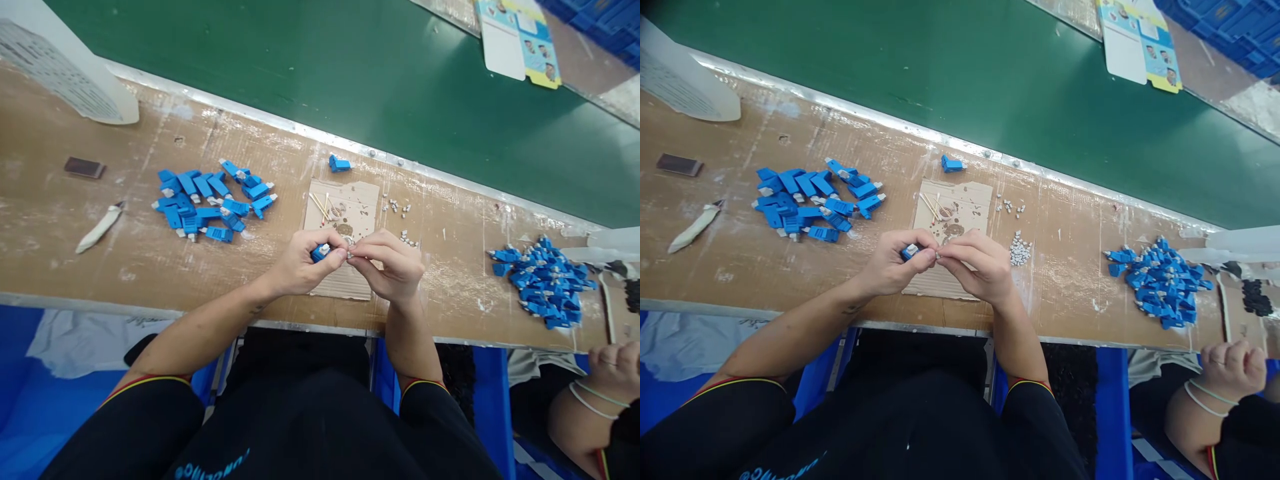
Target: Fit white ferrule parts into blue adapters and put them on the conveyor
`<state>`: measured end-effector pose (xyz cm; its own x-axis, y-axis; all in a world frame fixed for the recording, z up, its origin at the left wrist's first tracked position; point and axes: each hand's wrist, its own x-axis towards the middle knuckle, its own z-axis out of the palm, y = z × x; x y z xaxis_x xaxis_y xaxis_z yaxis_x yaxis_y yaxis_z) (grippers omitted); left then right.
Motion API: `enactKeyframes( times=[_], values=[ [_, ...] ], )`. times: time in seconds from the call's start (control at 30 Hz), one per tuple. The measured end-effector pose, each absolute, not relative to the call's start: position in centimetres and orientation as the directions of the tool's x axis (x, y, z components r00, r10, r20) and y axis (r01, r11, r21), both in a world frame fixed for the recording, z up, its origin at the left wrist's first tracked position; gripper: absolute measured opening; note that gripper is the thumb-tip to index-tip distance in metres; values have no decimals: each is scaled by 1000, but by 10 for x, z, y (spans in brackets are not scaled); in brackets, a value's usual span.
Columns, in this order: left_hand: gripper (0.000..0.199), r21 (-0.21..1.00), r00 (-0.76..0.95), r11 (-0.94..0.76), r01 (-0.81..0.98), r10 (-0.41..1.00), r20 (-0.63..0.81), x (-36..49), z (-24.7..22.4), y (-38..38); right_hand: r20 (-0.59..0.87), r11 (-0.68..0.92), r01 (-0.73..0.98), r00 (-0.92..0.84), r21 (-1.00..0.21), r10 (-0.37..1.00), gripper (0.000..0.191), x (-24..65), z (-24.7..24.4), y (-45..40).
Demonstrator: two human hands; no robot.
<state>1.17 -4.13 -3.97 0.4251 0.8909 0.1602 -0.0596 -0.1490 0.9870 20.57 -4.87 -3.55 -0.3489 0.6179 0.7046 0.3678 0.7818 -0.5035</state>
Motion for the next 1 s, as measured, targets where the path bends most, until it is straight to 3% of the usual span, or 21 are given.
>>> enactKeyframes(
  times=[0.13,0.23,0.33,0.57,0.77,1.0],
  values=[
    [27,995,439,-63,-75,894,90,13,-40,-38,685,763,368,-344,-531,642,16,213,-31,-48],
    [29,959,413,108,-261,911,10,11,-40,-31,636,718,430,-344,-547,691,8,228,-28,-45],
    [28,873,338,214,-439,939,-60,5,-40,-22,498,632,536,-392,-560,774,7,243,-30,-38],
    [13,866,81,226,-447,974,-212,-3,-44,-9,198,508,628,-497,-589,845,8,249,-44,-26],
    [22,831,91,257,-493,965,-245,-1,-44,-4,149,487,648,-504,-586,851,9,249,-43,-24],
    [23,893,27,128,-431,991,-129,-2,-57,-8,106,449,693,-478,-565,872,12,247,-39,-24]
  ],
)
